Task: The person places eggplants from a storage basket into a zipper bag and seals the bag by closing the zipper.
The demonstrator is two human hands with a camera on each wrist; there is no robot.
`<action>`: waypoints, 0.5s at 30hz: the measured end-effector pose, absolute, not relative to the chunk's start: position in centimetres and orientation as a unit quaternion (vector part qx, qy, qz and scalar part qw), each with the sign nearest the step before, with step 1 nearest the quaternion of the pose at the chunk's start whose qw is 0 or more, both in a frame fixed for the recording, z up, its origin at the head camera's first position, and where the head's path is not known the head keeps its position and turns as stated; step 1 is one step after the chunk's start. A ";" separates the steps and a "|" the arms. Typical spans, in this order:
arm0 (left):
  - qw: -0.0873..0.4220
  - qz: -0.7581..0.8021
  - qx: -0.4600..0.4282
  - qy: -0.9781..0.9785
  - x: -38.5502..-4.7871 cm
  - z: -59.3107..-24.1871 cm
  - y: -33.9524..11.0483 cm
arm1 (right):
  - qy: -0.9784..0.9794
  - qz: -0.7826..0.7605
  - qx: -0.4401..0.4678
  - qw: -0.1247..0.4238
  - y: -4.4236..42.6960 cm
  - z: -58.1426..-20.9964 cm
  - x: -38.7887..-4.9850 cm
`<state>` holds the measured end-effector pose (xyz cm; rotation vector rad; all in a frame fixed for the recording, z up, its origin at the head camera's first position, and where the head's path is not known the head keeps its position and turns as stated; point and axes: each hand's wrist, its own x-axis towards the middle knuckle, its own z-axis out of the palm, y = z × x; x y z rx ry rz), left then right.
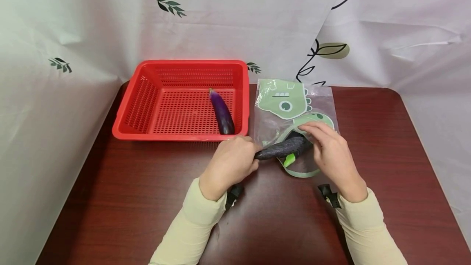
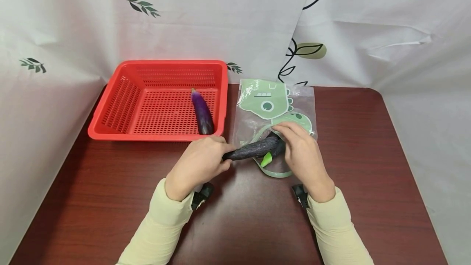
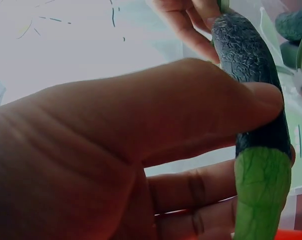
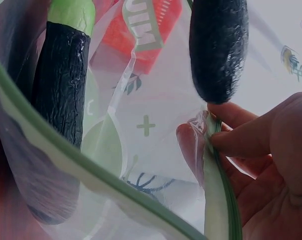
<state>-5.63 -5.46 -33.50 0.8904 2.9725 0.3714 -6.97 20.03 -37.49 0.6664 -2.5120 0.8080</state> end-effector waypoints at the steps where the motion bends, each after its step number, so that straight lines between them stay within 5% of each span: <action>1: 0.013 0.119 0.283 0.952 -5.6 -33.5 -5.3 | -0.903 0.290 0.239 0.208 20.0 -37.5 -7.0; 15: -0.014 0.092 0.285 0.954 -5.3 -33.6 -3.7 | -0.903 0.289 0.237 0.214 20.0 -37.4 -6.9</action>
